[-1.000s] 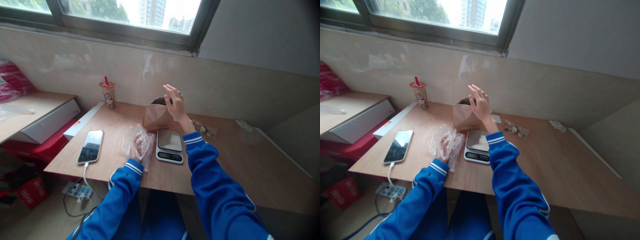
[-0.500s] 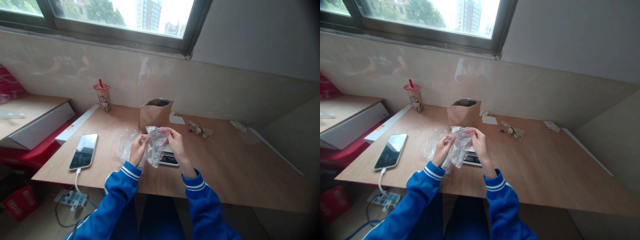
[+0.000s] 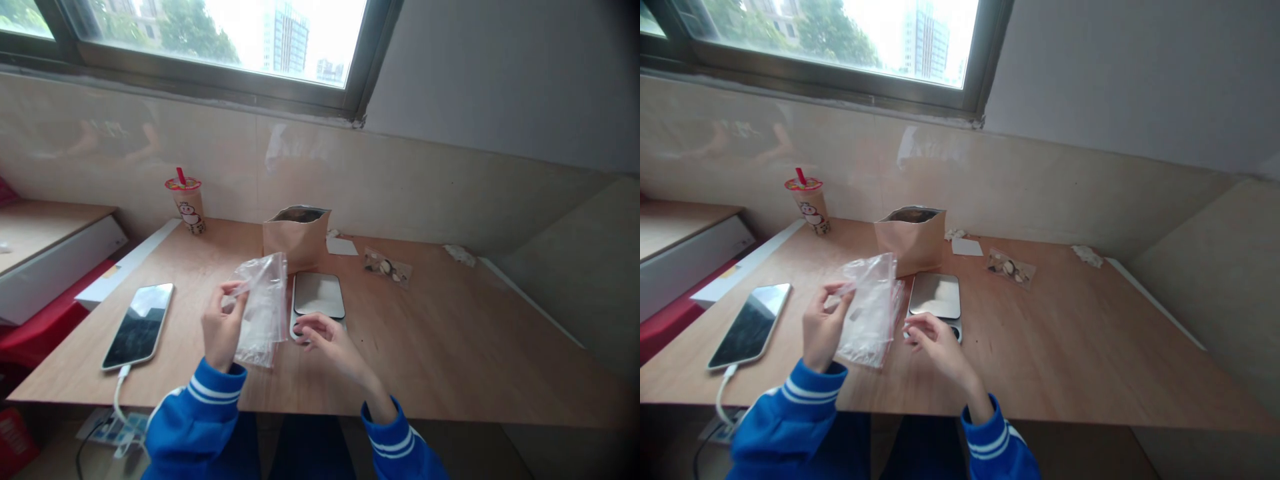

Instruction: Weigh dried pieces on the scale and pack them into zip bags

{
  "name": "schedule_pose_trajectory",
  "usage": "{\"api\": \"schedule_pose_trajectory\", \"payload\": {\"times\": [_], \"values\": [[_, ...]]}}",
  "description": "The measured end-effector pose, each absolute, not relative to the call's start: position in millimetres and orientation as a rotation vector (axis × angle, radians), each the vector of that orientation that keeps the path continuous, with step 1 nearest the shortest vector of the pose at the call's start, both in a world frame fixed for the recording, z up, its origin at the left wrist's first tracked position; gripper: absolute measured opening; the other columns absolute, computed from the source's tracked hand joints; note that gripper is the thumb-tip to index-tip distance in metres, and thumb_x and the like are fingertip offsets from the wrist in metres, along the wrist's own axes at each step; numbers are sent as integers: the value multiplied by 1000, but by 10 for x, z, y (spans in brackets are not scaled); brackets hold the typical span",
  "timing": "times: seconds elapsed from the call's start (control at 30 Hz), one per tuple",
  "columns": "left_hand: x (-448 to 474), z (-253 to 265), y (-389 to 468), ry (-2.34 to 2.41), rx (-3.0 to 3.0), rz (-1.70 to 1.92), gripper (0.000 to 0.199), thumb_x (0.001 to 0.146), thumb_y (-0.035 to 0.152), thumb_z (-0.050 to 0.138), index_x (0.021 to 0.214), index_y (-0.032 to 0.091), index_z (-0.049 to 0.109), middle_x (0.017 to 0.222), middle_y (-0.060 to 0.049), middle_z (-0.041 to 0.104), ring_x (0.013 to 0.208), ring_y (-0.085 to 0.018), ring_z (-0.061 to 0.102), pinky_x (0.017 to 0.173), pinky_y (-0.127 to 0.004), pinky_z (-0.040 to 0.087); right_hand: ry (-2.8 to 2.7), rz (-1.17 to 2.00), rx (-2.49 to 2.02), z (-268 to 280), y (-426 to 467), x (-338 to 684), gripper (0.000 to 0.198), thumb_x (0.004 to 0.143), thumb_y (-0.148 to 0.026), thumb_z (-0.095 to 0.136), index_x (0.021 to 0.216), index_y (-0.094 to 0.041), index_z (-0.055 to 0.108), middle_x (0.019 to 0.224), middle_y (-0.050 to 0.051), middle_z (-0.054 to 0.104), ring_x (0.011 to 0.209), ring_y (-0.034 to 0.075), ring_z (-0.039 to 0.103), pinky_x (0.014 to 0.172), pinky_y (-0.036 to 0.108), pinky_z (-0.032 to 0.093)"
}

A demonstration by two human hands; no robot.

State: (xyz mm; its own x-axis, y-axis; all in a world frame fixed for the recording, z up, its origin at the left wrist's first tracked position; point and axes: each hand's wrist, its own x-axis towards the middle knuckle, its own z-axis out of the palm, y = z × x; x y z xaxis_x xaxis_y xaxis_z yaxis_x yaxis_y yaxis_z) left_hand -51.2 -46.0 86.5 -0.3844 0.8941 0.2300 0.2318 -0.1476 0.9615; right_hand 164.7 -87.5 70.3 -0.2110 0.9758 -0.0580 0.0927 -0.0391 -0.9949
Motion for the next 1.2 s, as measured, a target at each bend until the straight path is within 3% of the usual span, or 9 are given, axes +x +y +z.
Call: {"api": "schedule_pose_trajectory", "payload": {"times": [0.1, 0.23, 0.37, 0.53, 0.67, 0.83, 0.97, 1.1, 1.2], "values": [[-687, 758, -380, 1775, 1419, 1362, 40, 79, 55, 59, 97, 20, 61, 92, -6, 68, 81, -21, 65, 69, -28, 49, -1542, 695, -1482, 548, -628, 2211, 27, 89, -39, 50, 104, -22, 64, 116, 11, 62, 108, 25, 60, 93, 44, 49], [-645, 553, -355, 2243, 1671, 1086, 56, 80, 51, 59, 125, 19, 51, 112, -12, 64, 87, -28, 66, 69, -35, 50, -1429, -71, -1774, 318, -33, 3093, 36, 85, -24, 44, 116, -12, 58, 130, 21, 50, 127, 30, 44, 106, 49, 35], [-531, 530, -407, 2306, 1966, 1338, 50, 85, 44, 55, 127, 16, 53, 133, -19, 52, 117, -33, 54, 92, -45, 44, -1486, -247, -2060, 121, 407, 3672, 48, 80, -19, 48, 127, -13, 51, 138, 20, 44, 129, 32, 40, 103, 50, 34], [-446, 388, -433, 1800, 2400, 1119, 28, 91, 27, 43, 109, 28, 65, 124, -5, 63, 123, -24, 53, 109, -42, 30, -1390, -345, -2145, -56, 461, 3806, 39, 84, -22, 44, 120, -15, 58, 116, 20, 61, 110, 31, 52, 95, 46, 36], [-317, 97, -421, 1857, 2345, 810, 36, 90, 25, 41, 120, 24, 61, 129, -9, 61, 125, -25, 52, 109, -44, 28, -1363, -377, -2120, -5, 346, 3686, 35, 88, -28, 39, 111, -16, 63, 108, 20, 65, 104, 31, 55, 93, 45, 35], [-265, -13, -403, 1921, 2221, 898, 38, 92, 26, 37, 121, 22, 60, 132, -11, 59, 129, -26, 48, 111, -47, 23, -1133, -274, -1916, 61, -226, 3328, 36, 88, -38, 38, 102, -17, 64, 101, 18, 68, 96, 30, 61, 84, 42, 43], [-300, 94, -376, 1903, 2109, 1022, 38, 92, 28, 36, 116, 21, 64, 127, -11, 63, 131, -30, 45, 109, -52, 22, -767, -32, -1713, 140, -1013, 2818, 37, 80, -52, 52, 96, -21, 63, 94, 13, 70, 89, 31, 65, 73, 40, 49], [-290, 406, -483, 1803, 2012, 1195, 32, 88, 27, 45, 109, 25, 68, 119, -9, 67, 121, -33, 50, 107, -55, 23, -527, 378, -1489, 403, -1526, 2159, 27, 80, -52, 54, 84, -26, 63, 83, 4, 70, 78, 25, 66, 62, 35, 50], [-222, 663, -699, 1551, 1824, 1308, 24, 86, 31, 49, 93, 25, 71, 97, -7, 70, 98, -28, 60, 95, -45, 39, -503, 799, -1345, 641, -1567, 1723, 23, 77, -48, 61, 83, -26, 63, 85, 3, 71, 79, 23, 67, 62, 33, 51]]}}
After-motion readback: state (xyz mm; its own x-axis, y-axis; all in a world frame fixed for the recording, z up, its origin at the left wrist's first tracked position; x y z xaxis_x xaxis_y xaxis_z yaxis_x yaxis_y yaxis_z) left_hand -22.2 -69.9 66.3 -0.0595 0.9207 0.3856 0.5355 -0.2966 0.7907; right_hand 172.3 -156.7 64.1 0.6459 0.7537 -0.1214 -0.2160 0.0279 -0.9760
